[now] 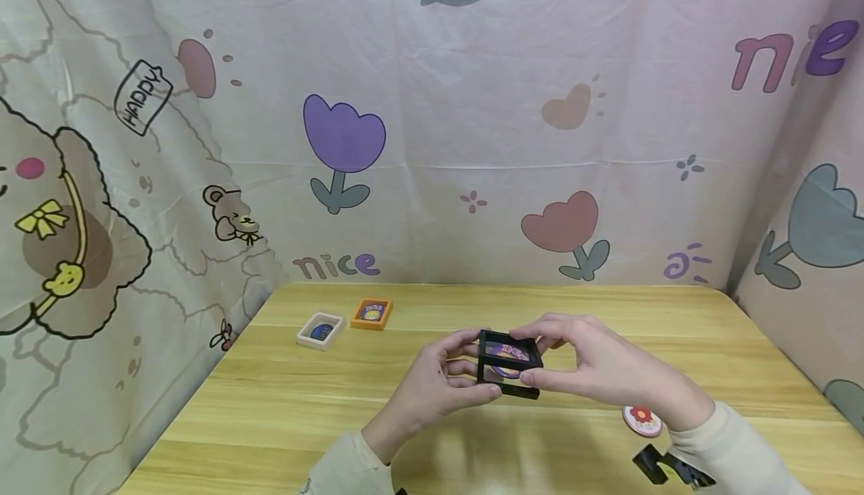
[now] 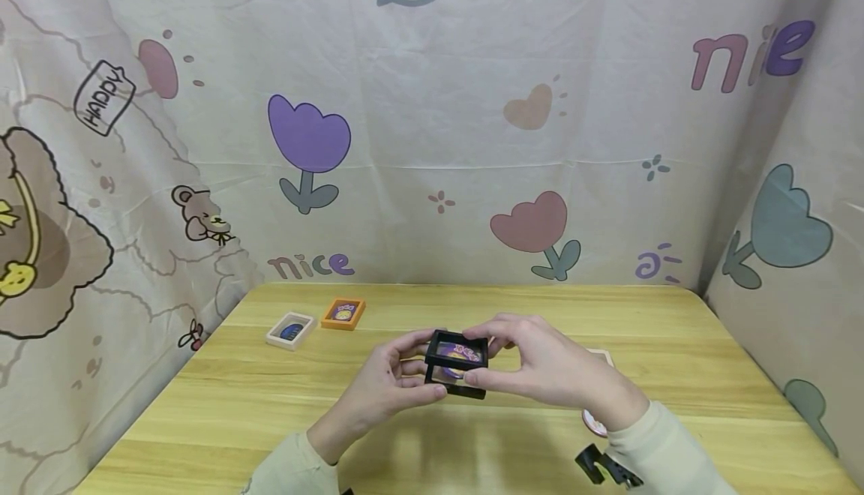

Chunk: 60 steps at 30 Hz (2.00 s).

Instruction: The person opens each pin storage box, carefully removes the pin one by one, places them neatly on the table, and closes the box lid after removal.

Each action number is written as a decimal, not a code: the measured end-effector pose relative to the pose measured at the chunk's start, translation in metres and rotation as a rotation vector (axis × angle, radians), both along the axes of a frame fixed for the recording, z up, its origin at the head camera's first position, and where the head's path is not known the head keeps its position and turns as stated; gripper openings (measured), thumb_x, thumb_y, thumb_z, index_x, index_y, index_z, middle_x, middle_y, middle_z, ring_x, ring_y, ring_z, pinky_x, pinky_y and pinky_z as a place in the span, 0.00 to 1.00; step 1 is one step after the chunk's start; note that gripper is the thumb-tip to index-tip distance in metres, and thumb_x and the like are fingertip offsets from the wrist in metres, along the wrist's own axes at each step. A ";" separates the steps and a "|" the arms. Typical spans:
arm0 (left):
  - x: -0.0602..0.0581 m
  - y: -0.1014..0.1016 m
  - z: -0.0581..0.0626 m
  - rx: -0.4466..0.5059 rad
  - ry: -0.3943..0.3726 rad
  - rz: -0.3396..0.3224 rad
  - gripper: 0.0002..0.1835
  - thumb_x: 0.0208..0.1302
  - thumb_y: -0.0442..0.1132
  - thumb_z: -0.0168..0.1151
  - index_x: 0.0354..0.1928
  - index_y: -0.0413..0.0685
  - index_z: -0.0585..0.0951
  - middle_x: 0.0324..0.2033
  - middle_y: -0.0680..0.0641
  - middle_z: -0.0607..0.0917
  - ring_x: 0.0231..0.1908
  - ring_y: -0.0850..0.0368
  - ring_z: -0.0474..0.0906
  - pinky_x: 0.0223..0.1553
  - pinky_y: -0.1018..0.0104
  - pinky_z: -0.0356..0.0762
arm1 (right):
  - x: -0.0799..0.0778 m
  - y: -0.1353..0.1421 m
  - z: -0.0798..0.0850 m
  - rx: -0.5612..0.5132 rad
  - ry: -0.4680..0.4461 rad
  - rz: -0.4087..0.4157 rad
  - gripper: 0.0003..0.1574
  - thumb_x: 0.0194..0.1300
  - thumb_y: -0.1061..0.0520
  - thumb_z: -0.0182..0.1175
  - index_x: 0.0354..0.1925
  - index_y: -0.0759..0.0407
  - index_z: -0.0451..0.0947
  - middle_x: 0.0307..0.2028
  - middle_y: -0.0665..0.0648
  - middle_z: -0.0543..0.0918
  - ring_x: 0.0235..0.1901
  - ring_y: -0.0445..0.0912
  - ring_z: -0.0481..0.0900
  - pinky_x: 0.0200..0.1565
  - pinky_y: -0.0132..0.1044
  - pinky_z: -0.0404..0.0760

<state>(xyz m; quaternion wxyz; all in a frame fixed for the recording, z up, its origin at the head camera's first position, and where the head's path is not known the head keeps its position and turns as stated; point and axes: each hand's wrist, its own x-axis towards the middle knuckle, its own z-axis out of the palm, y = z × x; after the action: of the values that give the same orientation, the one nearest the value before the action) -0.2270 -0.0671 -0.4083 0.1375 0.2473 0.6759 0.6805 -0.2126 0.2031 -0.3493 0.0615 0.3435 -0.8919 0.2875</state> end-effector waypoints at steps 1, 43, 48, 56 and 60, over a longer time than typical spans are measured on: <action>0.000 0.000 0.000 -0.001 0.000 0.000 0.43 0.61 0.29 0.78 0.76 0.33 0.69 0.56 0.39 0.85 0.46 0.58 0.88 0.49 0.67 0.91 | 0.000 0.000 0.000 0.000 0.000 0.000 0.28 0.70 0.35 0.71 0.61 0.43 0.84 0.42 0.33 0.85 0.44 0.31 0.80 0.44 0.30 0.78; 0.000 0.001 -0.001 -0.025 -0.014 -0.019 0.46 0.61 0.29 0.78 0.79 0.36 0.67 0.50 0.42 0.87 0.51 0.44 0.89 0.53 0.67 0.90 | -0.006 0.005 -0.004 -0.056 -0.079 0.009 0.18 0.78 0.44 0.65 0.61 0.43 0.85 0.43 0.35 0.88 0.42 0.32 0.84 0.43 0.31 0.81; 0.000 0.001 -0.002 -0.031 -0.015 -0.021 0.47 0.60 0.29 0.79 0.80 0.36 0.66 0.49 0.45 0.87 0.48 0.55 0.90 0.52 0.66 0.91 | -0.006 0.006 -0.005 -0.056 -0.091 0.010 0.18 0.79 0.45 0.63 0.62 0.45 0.85 0.44 0.35 0.88 0.44 0.32 0.84 0.46 0.31 0.82; 0.000 0.001 -0.003 -0.039 -0.020 -0.023 0.47 0.60 0.30 0.79 0.80 0.40 0.67 0.48 0.46 0.87 0.46 0.58 0.90 0.52 0.66 0.91 | -0.006 0.008 -0.003 -0.069 -0.106 0.029 0.18 0.80 0.48 0.62 0.62 0.48 0.85 0.47 0.39 0.89 0.45 0.33 0.85 0.46 0.32 0.82; 0.000 0.001 -0.003 -0.040 -0.028 -0.018 0.47 0.59 0.29 0.80 0.80 0.40 0.67 0.47 0.47 0.87 0.46 0.57 0.90 0.52 0.66 0.91 | -0.007 0.008 -0.004 -0.074 -0.124 0.017 0.17 0.80 0.47 0.61 0.61 0.46 0.86 0.49 0.39 0.90 0.45 0.33 0.84 0.45 0.31 0.82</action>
<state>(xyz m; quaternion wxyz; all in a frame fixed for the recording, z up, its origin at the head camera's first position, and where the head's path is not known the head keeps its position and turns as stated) -0.2265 -0.0659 -0.4108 0.1583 0.2410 0.6851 0.6689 -0.2201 0.2112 -0.3531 0.0164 0.3303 -0.8798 0.3414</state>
